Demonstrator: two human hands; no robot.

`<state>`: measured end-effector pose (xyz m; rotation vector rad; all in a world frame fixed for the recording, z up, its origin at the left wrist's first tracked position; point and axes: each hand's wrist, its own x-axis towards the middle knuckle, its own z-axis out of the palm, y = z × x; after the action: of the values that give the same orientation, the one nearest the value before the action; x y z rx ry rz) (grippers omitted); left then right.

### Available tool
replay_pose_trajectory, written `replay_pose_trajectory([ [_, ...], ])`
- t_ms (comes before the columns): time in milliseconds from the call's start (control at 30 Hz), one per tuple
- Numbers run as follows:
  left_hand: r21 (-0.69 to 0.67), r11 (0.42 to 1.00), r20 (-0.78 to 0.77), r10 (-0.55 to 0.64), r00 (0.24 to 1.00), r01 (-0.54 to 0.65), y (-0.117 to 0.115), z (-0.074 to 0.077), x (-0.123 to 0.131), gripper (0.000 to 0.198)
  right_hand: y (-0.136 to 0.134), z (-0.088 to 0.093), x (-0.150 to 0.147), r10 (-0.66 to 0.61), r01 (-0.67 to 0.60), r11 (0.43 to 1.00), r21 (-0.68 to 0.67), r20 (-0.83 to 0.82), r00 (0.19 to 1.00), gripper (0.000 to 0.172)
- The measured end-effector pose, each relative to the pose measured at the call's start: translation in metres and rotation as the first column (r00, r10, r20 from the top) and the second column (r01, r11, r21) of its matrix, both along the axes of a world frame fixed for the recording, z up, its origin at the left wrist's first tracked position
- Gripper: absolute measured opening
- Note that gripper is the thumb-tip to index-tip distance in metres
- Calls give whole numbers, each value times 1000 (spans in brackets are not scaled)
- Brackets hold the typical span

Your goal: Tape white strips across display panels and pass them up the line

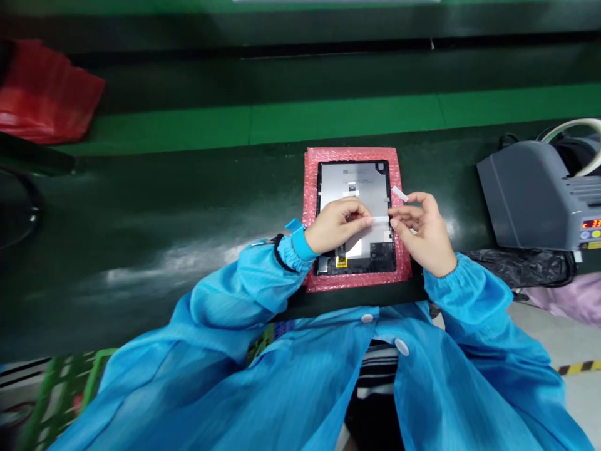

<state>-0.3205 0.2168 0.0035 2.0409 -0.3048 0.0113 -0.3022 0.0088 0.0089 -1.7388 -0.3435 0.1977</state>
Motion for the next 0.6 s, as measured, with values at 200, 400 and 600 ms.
replay_pose_trajectory([
  [200,3,1000,-14,-11,1000,11,-1,1,2,16,1,1,8,-5,5,1000,5,19,1000,48],
  [400,19,1000,-19,-10,1000,11,-3,1,0,16,7,-2,8,16,-16,1000,14,-7,1000,50],
  [600,27,999,-62,45,997,-43,-10,1,3,15,7,-9,12,-23,23,1000,12,1,1000,51],
])
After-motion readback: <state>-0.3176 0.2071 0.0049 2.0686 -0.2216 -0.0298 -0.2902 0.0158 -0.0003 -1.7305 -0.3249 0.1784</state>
